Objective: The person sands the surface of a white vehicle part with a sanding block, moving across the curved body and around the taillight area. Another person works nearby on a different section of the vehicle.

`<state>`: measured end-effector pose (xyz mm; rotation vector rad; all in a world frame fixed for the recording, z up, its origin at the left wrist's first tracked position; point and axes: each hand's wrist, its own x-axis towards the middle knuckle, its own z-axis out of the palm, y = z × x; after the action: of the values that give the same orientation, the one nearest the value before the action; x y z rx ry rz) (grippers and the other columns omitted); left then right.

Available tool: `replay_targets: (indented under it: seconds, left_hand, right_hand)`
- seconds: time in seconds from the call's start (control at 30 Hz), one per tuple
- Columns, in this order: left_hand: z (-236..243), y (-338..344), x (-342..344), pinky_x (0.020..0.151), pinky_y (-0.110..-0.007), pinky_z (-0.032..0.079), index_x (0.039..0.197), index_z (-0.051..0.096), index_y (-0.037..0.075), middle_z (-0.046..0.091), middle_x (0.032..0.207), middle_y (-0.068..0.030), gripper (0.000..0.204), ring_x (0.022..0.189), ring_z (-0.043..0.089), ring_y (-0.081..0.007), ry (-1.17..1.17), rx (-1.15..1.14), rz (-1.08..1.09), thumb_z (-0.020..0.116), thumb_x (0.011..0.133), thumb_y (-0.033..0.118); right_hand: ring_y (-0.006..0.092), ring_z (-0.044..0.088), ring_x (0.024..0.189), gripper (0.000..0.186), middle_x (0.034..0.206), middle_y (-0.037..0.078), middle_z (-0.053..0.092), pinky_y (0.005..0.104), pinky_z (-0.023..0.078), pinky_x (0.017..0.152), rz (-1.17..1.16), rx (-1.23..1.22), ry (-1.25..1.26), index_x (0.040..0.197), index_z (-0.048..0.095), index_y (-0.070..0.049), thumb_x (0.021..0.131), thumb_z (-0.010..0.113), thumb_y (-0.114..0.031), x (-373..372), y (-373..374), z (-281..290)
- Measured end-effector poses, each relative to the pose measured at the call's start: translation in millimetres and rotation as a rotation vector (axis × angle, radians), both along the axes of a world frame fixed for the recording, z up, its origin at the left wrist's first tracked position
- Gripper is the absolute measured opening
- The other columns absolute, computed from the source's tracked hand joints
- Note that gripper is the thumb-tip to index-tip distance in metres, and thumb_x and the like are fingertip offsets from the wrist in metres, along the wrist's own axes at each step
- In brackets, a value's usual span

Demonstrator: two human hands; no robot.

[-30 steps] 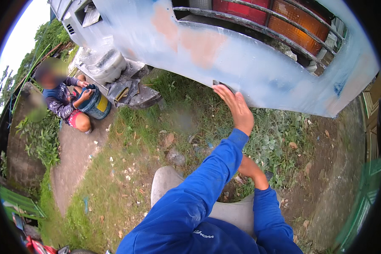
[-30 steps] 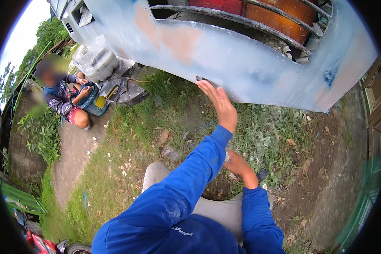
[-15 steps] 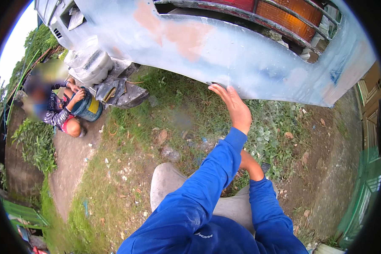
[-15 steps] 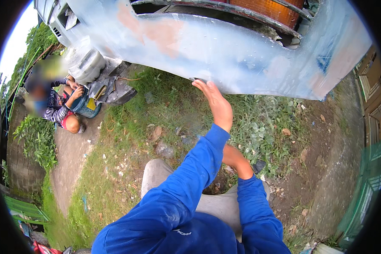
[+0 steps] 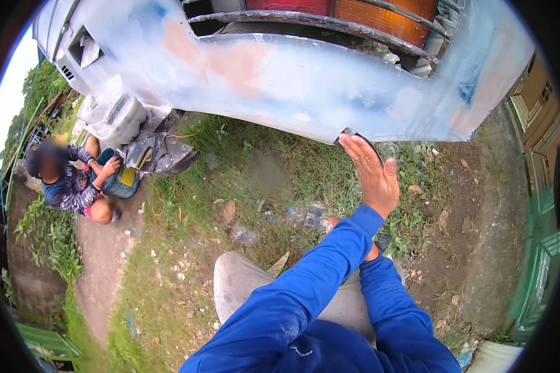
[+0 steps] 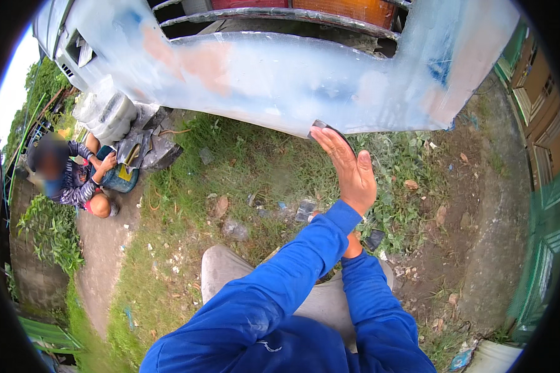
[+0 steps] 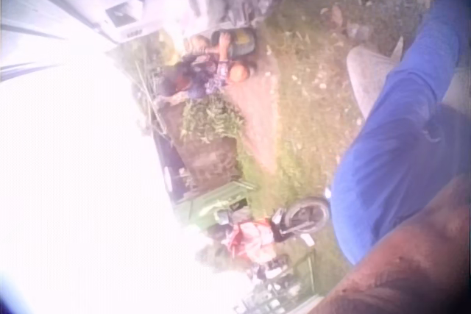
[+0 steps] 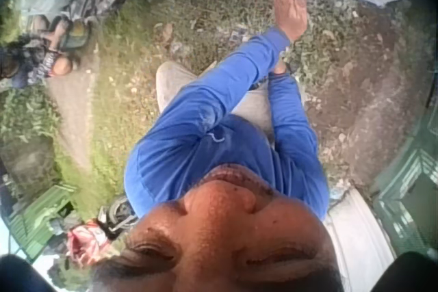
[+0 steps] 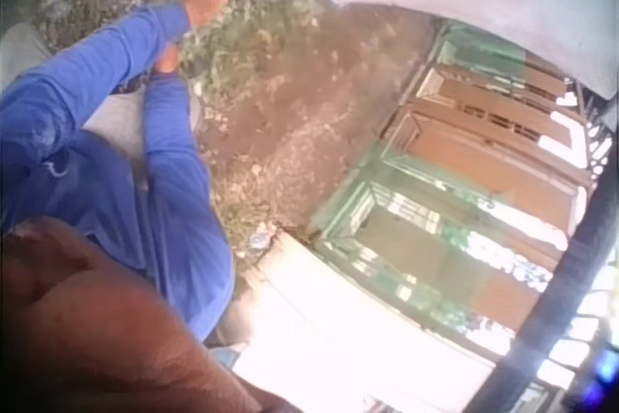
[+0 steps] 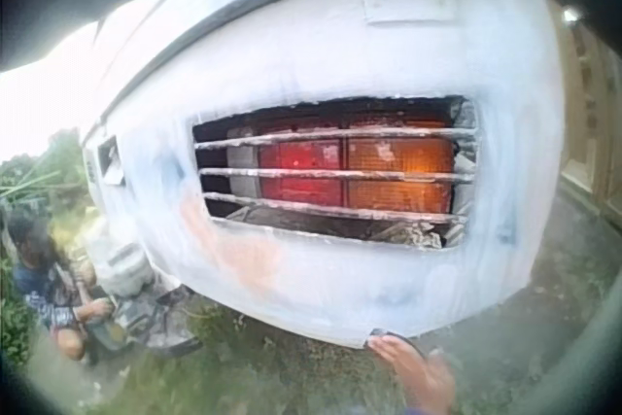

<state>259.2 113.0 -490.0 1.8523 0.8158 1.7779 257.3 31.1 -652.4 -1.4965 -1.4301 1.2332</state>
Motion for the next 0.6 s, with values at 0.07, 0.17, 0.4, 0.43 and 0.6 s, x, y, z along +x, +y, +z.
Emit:
replay_targets:
  seconds: [0.07, 0.17, 0.4, 0.43, 0.6]
  left_hand:
    - [12.8, 31.4, -26.1, 0.122, -0.054, -0.003, 0.157, -0.007, -0.004, -0.011, 0.163, -0.0289, 0.075, 0.151, -0.013, -0.0446, 0.070, 0.066, 0.067, 0.024, 0.109, 0.044]
    - [52.5, 118.7, -81.9, 0.123, -0.054, -0.002, 0.156, -0.002, -0.007, -0.009, 0.163, -0.0309, 0.074, 0.152, -0.009, -0.0460, 0.019, 0.075, 0.303, 0.025, 0.108, 0.043]
    - [46.3, -1.3, 10.0, 0.122, -0.053, -0.002, 0.157, -0.003, -0.005, -0.008, 0.163, -0.0302, 0.076, 0.153, -0.008, -0.0432, 0.075, 0.171, 0.064, 0.025, 0.108, 0.045]
    - [44.2, -1.0, 7.4, 0.122, -0.053, -0.002, 0.157, -0.002, -0.005, -0.007, 0.163, -0.0303, 0.077, 0.153, -0.008, -0.0435, 0.154, 0.224, 0.017, 0.026, 0.107, 0.047]
    - [112.6, 122.0, -78.9, 0.124, -0.049, -0.003, 0.157, 0.001, -0.005, -0.005, 0.164, -0.0287, 0.076, 0.153, -0.006, -0.0418, 0.128, 0.339, 0.291, 0.026, 0.107, 0.046]
  right_hand:
    - [0.0305, 0.058, 0.124, 0.055, 0.136, 0.020, 0.060, 0.0393, 0.046, 0.105, -0.002, -0.023, -0.074, 0.141, 0.049, 0.000, 0.095, 0.062, -0.027, -3.3, 4.8, 27.3]
    - [0.0397, 0.061, 0.119, 0.061, 0.127, 0.027, 0.063, 0.0445, 0.048, 0.101, 0.112, -0.272, -0.574, 0.137, 0.051, 0.000, 0.087, 0.065, -0.032, -8.6, 17.2, 28.4]
    - [0.0443, 0.056, 0.122, 0.070, 0.134, 0.032, 0.056, 0.0455, 0.046, 0.104, 0.166, -0.117, -0.400, 0.143, 0.044, 0.002, 0.084, 0.062, -0.031, -3.3, 4.7, 40.0]
    - [0.0442, 0.056, 0.123, 0.070, 0.134, 0.032, 0.056, 0.0453, 0.046, 0.104, 0.140, -0.146, -0.430, 0.143, 0.044, 0.002, 0.084, 0.062, -0.031, 1.6, 0.8, 34.9]
    - [0.0429, 0.055, 0.126, 0.071, 0.138, 0.032, 0.053, 0.0444, 0.045, 0.106, 0.065, -0.261, -0.534, 0.144, 0.043, 0.004, 0.084, 0.062, -0.030, 16.2, 8.1, 33.8]
